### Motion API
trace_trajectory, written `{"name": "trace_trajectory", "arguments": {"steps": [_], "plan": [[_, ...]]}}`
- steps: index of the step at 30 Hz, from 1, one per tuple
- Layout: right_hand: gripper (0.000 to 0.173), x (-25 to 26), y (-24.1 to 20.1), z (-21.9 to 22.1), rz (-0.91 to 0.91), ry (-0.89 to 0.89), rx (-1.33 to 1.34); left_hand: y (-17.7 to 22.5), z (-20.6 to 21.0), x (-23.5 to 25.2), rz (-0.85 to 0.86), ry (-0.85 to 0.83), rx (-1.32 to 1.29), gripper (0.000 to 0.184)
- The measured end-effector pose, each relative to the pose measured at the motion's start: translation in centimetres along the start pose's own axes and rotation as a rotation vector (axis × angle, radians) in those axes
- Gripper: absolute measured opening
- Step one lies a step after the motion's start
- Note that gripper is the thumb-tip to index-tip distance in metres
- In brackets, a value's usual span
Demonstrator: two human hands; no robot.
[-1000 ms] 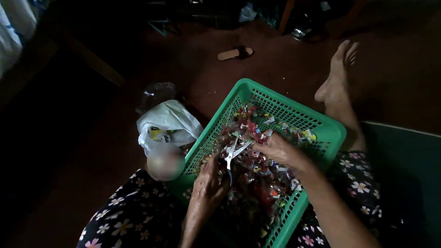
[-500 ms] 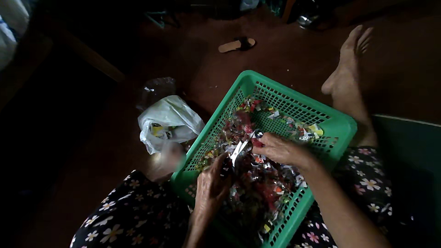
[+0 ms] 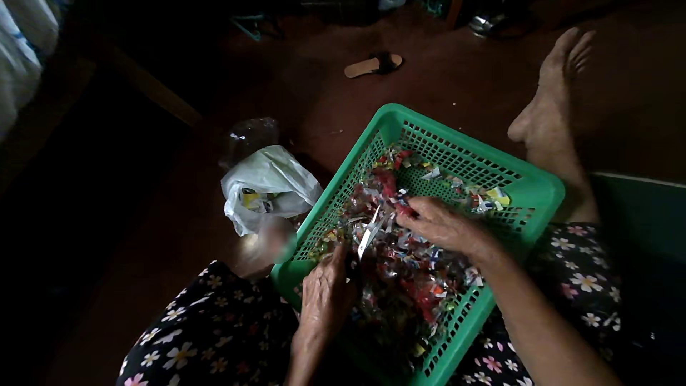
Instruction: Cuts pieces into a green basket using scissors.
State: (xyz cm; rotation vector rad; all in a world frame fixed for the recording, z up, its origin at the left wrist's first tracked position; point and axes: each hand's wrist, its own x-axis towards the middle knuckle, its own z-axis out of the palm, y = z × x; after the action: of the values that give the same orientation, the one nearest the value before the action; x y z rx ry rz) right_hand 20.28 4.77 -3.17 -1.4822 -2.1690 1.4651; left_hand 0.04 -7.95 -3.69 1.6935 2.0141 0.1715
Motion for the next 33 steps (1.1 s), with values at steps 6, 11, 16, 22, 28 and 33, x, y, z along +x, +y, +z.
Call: {"name": "trace_trajectory", "arguments": {"steps": [6,11,16,22,28,33], "plan": [[0.025,-0.5,1.3,-2.1,-0.058,0.009,0.057,-0.9,-2.2,-2.0,0.021,-0.017,0.171,0.048],[0.018,-0.2,2.1,-3.0,-0.057,-0.081,-0.089,-2.0,-3.4,-3.1,0.070,0.128,0.178,0.047],[0.040,3.0,0.9,-2.1,0.102,0.257,-0.329,-2.7,-3.8,-3.2,0.046,0.221,0.164,0.039],[0.077,5.4,-1.6,4.4,-0.049,0.214,-0.484,-2.8,-3.7,-3.0,0.045,0.329,0.076,0.039],[0.030,1.7,-0.6,7.9,-0.202,0.048,-0.602,-2.7,-2.6,-2.5,0.028,0.337,0.015,0.035],[0.027,0.9,-0.3,3.3,-0.027,-0.059,-0.100,-2.0,-1.5,-1.9,0.020,0.209,-0.053,0.040]]}}
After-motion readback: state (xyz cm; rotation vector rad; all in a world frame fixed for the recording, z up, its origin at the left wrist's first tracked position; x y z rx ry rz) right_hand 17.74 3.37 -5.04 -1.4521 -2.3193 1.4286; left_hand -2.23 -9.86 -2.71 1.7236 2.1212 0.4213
